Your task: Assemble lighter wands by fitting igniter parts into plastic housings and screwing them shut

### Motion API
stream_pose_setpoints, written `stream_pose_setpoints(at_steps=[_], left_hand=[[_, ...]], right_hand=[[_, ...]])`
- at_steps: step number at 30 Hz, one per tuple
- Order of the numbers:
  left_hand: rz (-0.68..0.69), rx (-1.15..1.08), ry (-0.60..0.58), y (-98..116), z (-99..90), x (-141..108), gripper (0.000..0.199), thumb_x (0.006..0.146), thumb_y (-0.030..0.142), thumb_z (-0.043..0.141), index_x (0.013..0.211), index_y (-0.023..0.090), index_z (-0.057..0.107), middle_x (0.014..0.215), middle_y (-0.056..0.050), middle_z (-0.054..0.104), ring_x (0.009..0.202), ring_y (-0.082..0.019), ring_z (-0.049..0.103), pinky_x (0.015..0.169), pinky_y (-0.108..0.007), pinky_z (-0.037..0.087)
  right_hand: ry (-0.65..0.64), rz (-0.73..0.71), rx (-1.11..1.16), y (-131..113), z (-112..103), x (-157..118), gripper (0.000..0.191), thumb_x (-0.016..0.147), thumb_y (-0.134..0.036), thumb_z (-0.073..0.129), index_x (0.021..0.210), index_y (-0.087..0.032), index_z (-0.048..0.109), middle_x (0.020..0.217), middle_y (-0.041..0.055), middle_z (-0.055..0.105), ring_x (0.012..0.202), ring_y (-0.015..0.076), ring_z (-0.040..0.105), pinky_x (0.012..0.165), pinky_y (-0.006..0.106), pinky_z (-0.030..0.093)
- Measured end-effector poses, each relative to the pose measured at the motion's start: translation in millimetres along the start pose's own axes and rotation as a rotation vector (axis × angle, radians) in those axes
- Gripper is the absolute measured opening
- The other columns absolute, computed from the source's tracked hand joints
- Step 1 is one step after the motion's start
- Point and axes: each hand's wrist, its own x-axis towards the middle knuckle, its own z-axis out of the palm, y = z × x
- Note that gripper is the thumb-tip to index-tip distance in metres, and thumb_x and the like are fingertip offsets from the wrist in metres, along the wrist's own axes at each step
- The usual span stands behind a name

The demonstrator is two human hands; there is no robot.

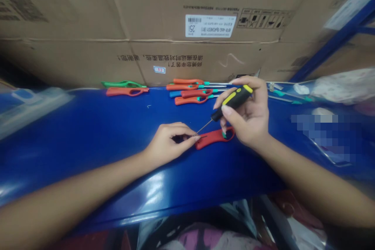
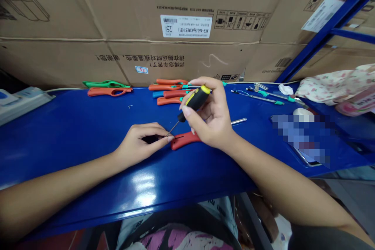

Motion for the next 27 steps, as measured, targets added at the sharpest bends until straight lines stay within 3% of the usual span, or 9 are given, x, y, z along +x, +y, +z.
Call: stream_pose_setpoints(at_steps=[3,5,8,13,18,27], left_hand=[[0.027,0.02,0.01,-2.0,0.6,-0.1,0.01,0.089,0.024,0.072,0.085,0.018,0.078,0.082,-0.004,0.076,0.074,-0.015,0.068,0.07,-0.026,0.053],[0.055,0.044,0.008,-2.9,0.9,0.4,0.008,0.087,0.026,0.075,0.09,0.019,0.078,0.086,-0.003,0.078,0.081,-0.016,0.068,0.078,-0.028,0.054],[0.052,0.09,-0.039,-3.8,0.8,1.3,0.029,0.081,0.034,0.082,0.107,0.022,0.075,0.102,-0.003,0.077,0.097,-0.02,0.068,0.092,-0.034,0.053],[0.002,0.134,-0.153,-6.1,0.6,1.0,0.053,0.077,0.042,0.083,0.124,0.023,0.067,0.119,-0.007,0.072,0.112,-0.025,0.063,0.101,-0.042,0.05],[0.051,0.184,-0.225,-8.7,1.4,0.2,0.044,0.082,0.037,0.079,0.12,0.021,0.067,0.118,-0.008,0.071,0.112,-0.026,0.062,0.101,-0.045,0.048],[0.062,0.197,-0.232,-7.3,2.4,0.3,0.039,0.084,0.035,0.077,0.119,0.02,0.067,0.117,-0.008,0.072,0.112,-0.026,0.062,0.1,-0.044,0.048]], right_hand=[[-0.106,-0.005,-0.054,0.0,2.5,-5.8,0.061,0.089,-0.028,0.071,0.138,-0.033,0.037,0.113,0.0057,0.068,0.07,0.0142,0.068,0.047,0.024,0.058],[-0.099,-0.077,-0.098,1.0,3.6,-7.5,0.063,0.087,-0.026,0.074,0.138,-0.032,0.038,0.12,0.0083,0.064,0.08,0.0166,0.07,0.049,0.024,0.06],[-0.017,-0.188,-0.132,2.2,1.9,-6.1,0.051,0.086,-0.024,0.073,0.129,-0.029,0.047,0.123,0.0082,0.06,0.079,0.0144,0.069,0.047,0.02,0.058],[0.053,-0.225,-0.157,0.7,-4.3,-1.7,0.047,0.087,-0.023,0.071,0.128,-0.033,0.051,0.123,0.0063,0.059,0.074,0.0128,0.066,0.049,0.022,0.058],[0.014,-0.21,-0.129,3.1,-3.3,-4.2,0.053,0.083,-0.018,0.074,0.129,-0.033,0.052,0.123,0.0068,0.059,0.075,0.0138,0.067,0.047,0.021,0.057],[-0.008,-0.237,-0.251,10.7,-5.0,-8.3,0.057,0.084,-0.026,0.073,0.134,-0.037,0.048,0.124,0.008,0.06,0.076,0.0183,0.068,0.049,0.028,0.06]])
